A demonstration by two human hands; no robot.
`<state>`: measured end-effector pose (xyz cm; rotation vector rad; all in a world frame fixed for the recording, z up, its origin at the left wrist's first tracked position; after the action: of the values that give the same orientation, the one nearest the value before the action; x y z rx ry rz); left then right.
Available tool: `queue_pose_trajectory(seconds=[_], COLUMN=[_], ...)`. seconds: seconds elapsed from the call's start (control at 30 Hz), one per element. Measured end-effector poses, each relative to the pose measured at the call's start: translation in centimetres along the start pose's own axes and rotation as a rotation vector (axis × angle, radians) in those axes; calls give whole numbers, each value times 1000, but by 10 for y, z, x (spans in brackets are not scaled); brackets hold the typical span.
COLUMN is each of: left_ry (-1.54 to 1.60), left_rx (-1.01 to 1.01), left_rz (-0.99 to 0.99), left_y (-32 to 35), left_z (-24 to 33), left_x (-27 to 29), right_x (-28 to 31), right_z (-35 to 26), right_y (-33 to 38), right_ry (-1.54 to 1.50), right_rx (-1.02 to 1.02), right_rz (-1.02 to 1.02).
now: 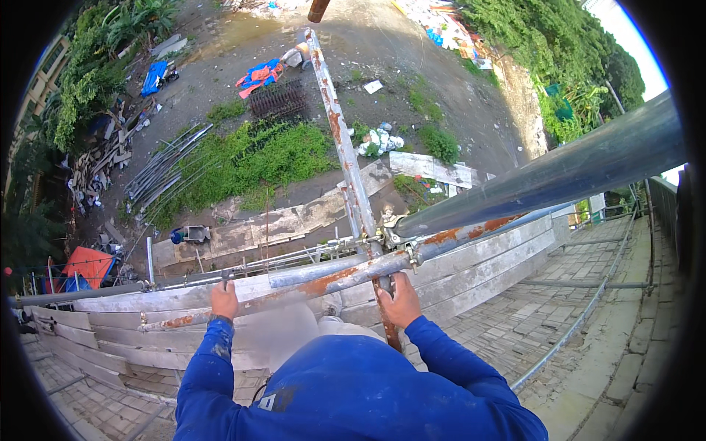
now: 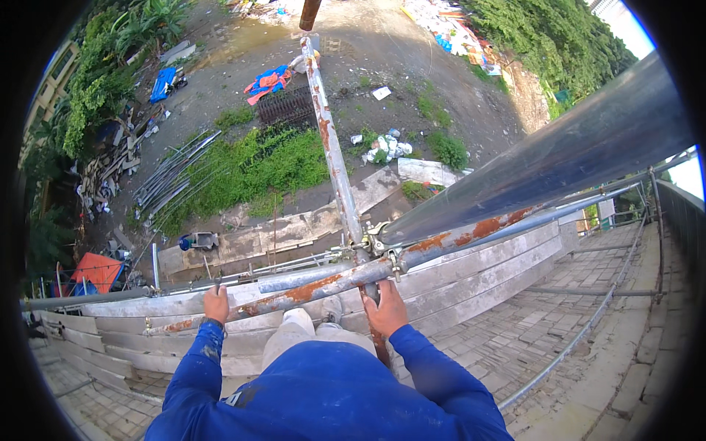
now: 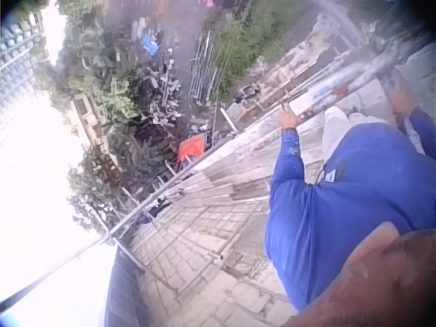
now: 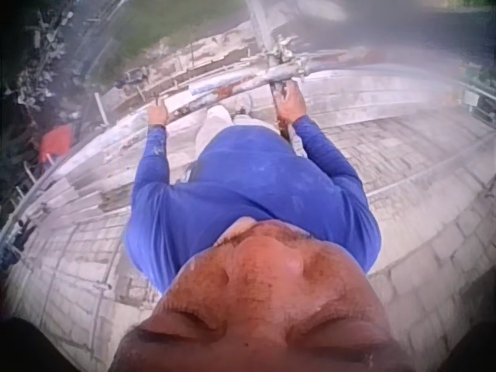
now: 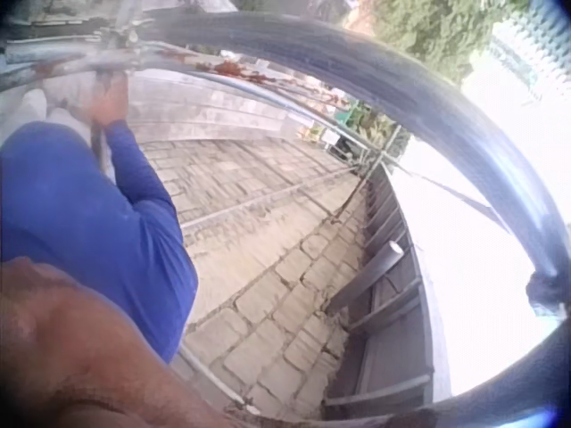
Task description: The person assembles a metal scaffolding structure on an elevated platform. They position horizontal metal poles into vertical supports and secure them using a wrench to tighten the clamps. The person repeats this process for multiple joints, ensuring the structure is stable.
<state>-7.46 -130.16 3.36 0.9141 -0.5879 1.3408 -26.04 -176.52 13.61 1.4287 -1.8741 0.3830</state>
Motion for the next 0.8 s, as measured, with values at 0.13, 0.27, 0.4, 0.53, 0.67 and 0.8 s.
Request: queue_pose_trajectory(seconds=[0.13,0.27,0.4,0.53,0.67,0.8], left_ry=[539,1108,1394,1217,897,761], left_rx=[682,1007,983,932,566,38], left_rz=[-37,-79,21,-51,-278,-283], left_y=[62,107,92,92,98,63], left_z=[-183,-160,-104,-104,-97,33], left_x=[-42,-73,-100,-98,-38,44], right_x=[64,140,184,186,173,154], right_z=[-29,-64,-31,-21,-36,-27], right_y=[17,-18,-102,-169,-171,-117], right_ry=[27,69,-71,-254,-416,-498], right_rx=[271,360,120,0,-9,138], right_rz=[104,475,279,58,152,490])
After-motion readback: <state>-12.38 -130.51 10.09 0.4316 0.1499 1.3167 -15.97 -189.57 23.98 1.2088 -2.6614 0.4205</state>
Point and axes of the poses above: each hand's wrist, its own y-axis away from the middle knuckle, its own x-axis out of the back of the hand, z = x × y, the point moved 3 cm from there along -y, towards the middle knuckle, and after that the axes turned 2 degrees about -z, right-handed, at the moved point
